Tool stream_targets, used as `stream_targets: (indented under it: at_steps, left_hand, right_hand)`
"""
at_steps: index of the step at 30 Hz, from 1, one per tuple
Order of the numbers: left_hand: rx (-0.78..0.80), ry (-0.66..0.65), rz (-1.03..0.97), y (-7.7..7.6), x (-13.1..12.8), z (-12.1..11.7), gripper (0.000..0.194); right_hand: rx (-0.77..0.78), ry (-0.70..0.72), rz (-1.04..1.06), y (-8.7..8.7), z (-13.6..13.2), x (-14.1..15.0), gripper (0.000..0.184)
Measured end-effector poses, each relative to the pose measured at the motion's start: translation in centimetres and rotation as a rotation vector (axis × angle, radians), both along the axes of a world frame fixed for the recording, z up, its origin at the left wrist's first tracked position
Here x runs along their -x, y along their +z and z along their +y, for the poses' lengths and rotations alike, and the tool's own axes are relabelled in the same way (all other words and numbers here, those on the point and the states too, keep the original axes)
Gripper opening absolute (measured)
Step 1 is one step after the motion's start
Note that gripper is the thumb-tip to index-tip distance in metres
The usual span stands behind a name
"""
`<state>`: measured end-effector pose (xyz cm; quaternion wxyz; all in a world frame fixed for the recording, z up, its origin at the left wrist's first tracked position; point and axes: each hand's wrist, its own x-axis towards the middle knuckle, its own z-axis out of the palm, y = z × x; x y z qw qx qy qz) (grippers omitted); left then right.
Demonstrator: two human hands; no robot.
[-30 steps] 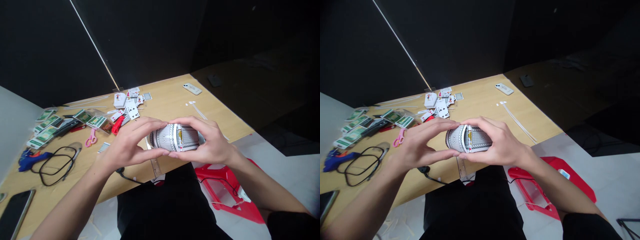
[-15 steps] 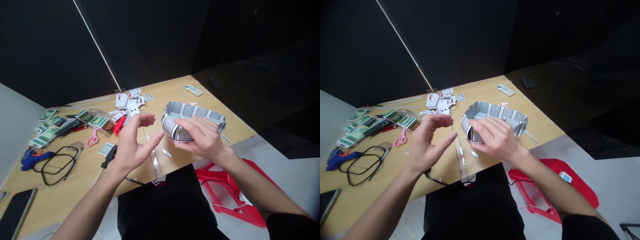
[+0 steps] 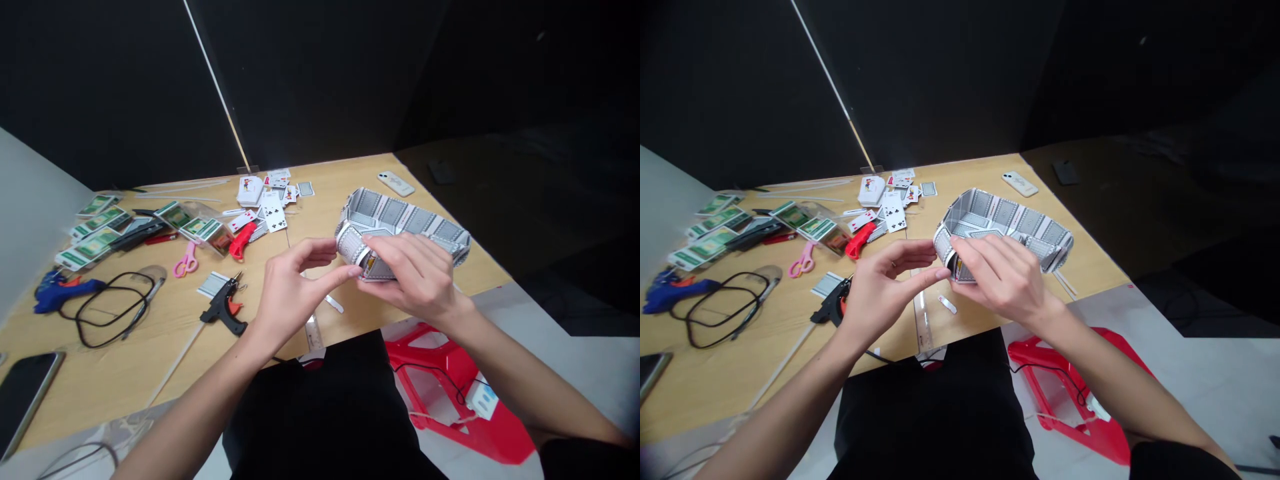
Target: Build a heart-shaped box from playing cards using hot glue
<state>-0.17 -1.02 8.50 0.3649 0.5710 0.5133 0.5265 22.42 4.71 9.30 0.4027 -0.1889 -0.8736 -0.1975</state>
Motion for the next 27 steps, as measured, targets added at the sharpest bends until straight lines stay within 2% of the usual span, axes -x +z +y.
stream_targets:
  at_steps: [6,15,20,27]
  left_hand:
    - [0.118,0.027,-0.192,0.5,-0.3,-0.4,0.06]
    - [0.079,0.001,-0.082,1.2,0.1,-0.3,0.054]
    - [0.075,-0.025,-0.088,1.6,0.0,0.1,0.047]
    - [0.054,-0.042,-0.09,1.5,0.1,0.6,0.041]
  right_hand:
    - [-0.018,0.014,-0.025,0.2,-0.1,0.0,0.057]
    - [-0.044,0.013,-0.04,0.2,-0.1,0.0,0.063]
    - [-0.017,0.021,-0.047,0.4,-0.2,-0.1,0.063]
    - [-0.057,0.014,-0.06,0.6,-0.2,0.0,0.06]
